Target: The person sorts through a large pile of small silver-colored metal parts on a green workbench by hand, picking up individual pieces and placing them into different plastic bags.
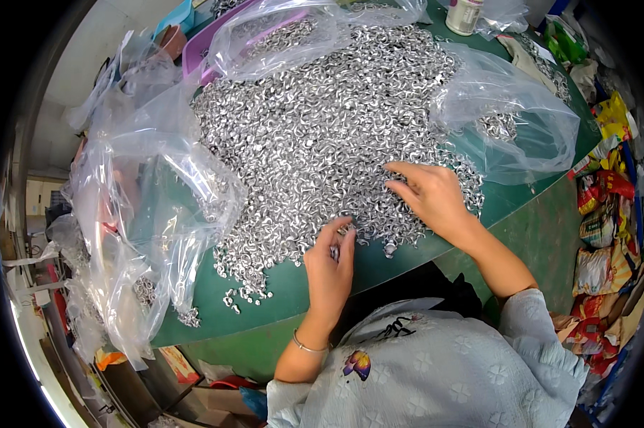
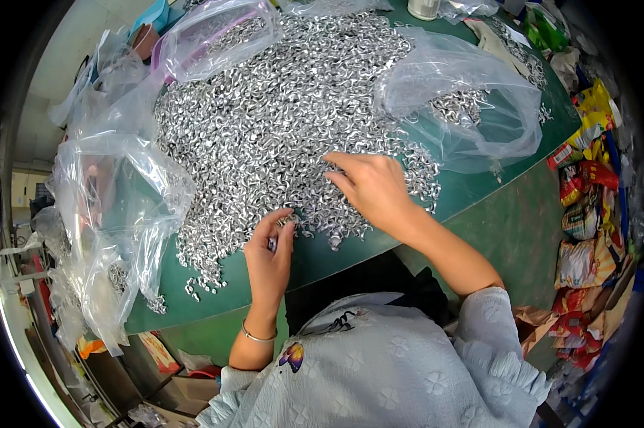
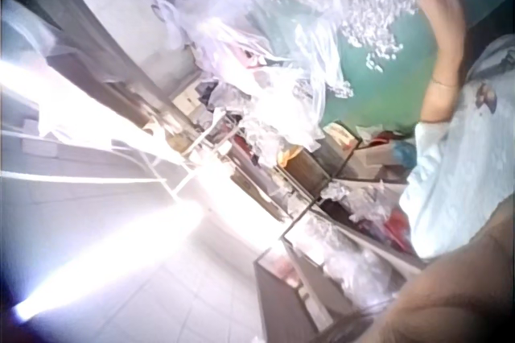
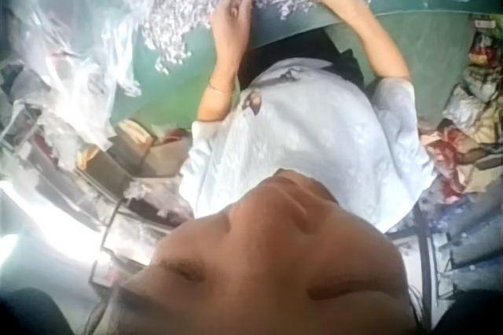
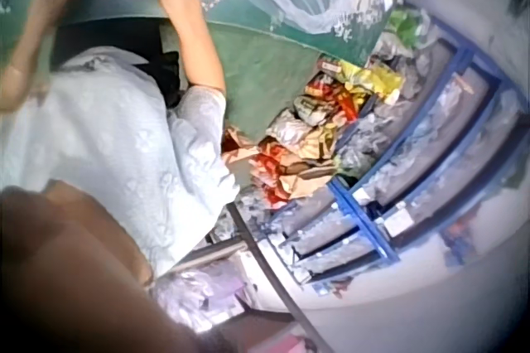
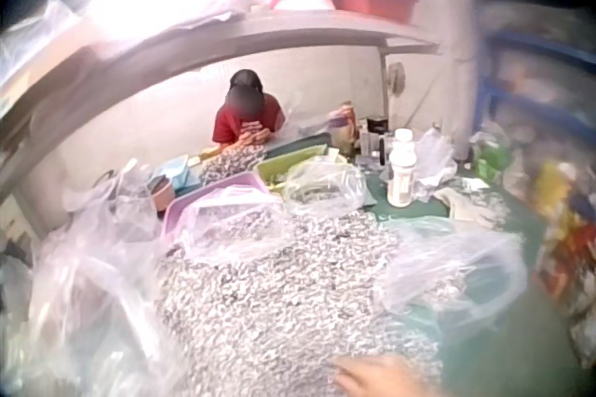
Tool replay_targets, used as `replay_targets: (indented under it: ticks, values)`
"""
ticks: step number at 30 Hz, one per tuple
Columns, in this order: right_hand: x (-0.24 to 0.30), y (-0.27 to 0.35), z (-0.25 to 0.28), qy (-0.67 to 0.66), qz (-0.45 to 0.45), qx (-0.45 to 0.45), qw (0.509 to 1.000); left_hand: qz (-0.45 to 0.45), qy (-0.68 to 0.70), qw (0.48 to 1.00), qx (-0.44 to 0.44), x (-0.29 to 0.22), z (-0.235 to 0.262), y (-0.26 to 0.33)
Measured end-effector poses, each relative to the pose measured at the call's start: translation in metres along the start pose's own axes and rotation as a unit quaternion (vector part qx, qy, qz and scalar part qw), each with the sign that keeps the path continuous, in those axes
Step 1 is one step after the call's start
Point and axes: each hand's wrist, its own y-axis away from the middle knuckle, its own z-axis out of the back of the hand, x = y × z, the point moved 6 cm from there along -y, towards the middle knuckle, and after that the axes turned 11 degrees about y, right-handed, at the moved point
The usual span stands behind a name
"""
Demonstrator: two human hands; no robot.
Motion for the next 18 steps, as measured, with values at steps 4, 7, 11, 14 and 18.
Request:
replay_targets:
  ticks: [4,7,11,14,18]
  values:
    - [0.012,-0.007,-0.025,0.097,0.007,0.042,0.994,-0.001,-0.037,0.999,-0.017,-0.001,0.005,-0.008]
    - [0.014,-0.003,-0.023,0.055,0.022,0.065,0.996,0.016,-0.043,0.999,-0.024,0.005,0.009,-0.006]
    - [0.004,0.002,-0.003,0.068,-0.014,0.072,0.995,-0.002,-0.055,0.998,-0.039,0.008,0.015,-0.002]
    - [0.005,0.008,0.004,0.052,-0.035,0.111,0.992,-0.055,-0.077,0.995,-0.039,0.007,0.012,-0.001]
    - [0.023,0.019,-0.006,0.022,0.050,0.140,0.989,-0.038,-0.148,0.988,-0.016,0.002,0.005,-0.003]
